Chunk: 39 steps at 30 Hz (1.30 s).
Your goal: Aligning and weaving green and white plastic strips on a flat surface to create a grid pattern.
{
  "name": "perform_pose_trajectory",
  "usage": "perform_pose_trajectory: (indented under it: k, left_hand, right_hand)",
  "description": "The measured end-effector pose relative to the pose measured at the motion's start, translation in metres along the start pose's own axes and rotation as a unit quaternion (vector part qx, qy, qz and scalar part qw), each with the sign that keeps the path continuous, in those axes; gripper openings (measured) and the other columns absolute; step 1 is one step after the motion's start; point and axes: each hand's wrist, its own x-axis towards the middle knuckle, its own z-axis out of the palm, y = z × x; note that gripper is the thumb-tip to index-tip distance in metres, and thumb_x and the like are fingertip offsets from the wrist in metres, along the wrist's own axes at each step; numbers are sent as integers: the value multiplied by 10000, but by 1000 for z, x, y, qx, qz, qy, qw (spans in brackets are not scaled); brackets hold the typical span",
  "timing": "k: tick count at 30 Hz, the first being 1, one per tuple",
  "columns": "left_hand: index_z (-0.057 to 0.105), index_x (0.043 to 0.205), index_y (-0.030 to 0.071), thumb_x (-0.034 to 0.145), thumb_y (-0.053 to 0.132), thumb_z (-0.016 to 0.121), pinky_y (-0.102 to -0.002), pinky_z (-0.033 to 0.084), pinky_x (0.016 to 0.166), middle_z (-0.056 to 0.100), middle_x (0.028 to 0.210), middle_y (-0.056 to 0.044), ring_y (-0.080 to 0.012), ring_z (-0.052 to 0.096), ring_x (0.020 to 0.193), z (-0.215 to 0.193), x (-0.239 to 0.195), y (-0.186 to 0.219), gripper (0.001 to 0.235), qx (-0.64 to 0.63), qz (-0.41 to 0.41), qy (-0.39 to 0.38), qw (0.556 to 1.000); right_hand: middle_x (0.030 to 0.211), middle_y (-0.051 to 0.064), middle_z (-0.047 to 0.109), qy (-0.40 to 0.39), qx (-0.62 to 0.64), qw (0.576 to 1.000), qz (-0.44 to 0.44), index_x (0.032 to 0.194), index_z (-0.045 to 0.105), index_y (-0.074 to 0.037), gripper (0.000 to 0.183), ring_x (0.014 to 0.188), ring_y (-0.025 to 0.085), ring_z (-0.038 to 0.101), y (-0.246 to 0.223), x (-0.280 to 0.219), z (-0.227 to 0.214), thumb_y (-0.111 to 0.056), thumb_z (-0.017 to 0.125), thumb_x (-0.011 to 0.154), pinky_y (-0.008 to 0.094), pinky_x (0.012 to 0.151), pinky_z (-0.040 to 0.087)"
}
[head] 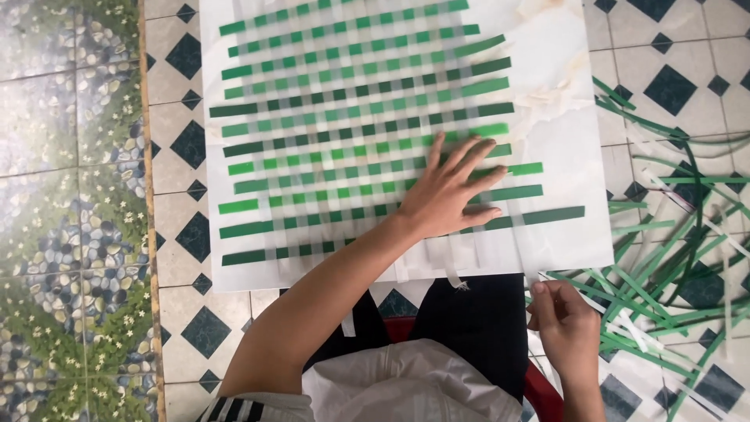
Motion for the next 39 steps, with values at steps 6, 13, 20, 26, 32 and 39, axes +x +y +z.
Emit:
perform_pose_trajectory:
  k: [6, 13, 20, 26, 32, 39]
  left_hand:
    - [432, 1430, 228, 916, 685, 519, -698, 265, 1128, 396, 1494, -94, -254, 397, 1392, -2, 0, 3, 694, 59, 12, -42, 997]
    - [399, 1427, 147, 925, 620, 531, -617, 324, 1128, 569, 1342, -49, -243, 483, 1281, 2, -2, 2, 703, 29, 22, -2, 999]
    - [638, 1195, 153, 940, 556, 504, -638, 339, 1079, 627, 1228, 0, -235, 539, 1175, -5, 0, 9, 495, 76, 61, 41, 994]
    - [622, 1178, 118, 947, 576, 455, -614, 346, 1076, 616, 1183, -16, -247, 549, 1151, -11, 4, 11, 540, 121, 72, 30, 990]
    - [638, 1183, 104, 947, 580, 467, -619, 321, 1093, 623, 1197, -26, -258, 544, 1196, -10, 5, 10, 558, 119, 76, 32, 990]
    - [603, 1186, 73, 946, 587, 447, -500, 386, 1055, 575, 1264, -92, -259, 496, 1196, -12, 5, 9, 588, 78, 75, 12, 994]
  right_hand:
    - [588, 90, 676, -5, -17, 999, 29, 812, 658, -30, 280, 518, 165, 636, -11, 11, -4, -249, 592, 972, 292, 597, 478]
    - [539, 88, 601, -25, 35, 998, 39, 795, 662, -16, 291, 455, 166, 546, -15, 16, -5, -236, 601, 976, 283, 515, 445]
    - [548, 105, 631, -53, 49, 997, -12, 820, 680, 4, 255, 442, 177, 577, -16, 13, -16, -173, 581, 974, 278, 466, 462]
    - [531, 92, 686, -213, -152, 963, 61, 1028, 711, -153, 250, 490, 186, 611, -17, 9, -61, -332, 588, 905, 296, 574, 455]
    - [556, 81, 545, -144, -108, 983, 37, 893, 647, -65, 239, 491, 211, 423, 9, 1, -77, -238, 524, 1001, 342, 499, 367]
    - [542, 54, 513, -70, -43, 995, -58, 864, 615, -56, 316, 474, 178, 434, -12, -10, -58, -258, 439, 1031, 318, 479, 360]
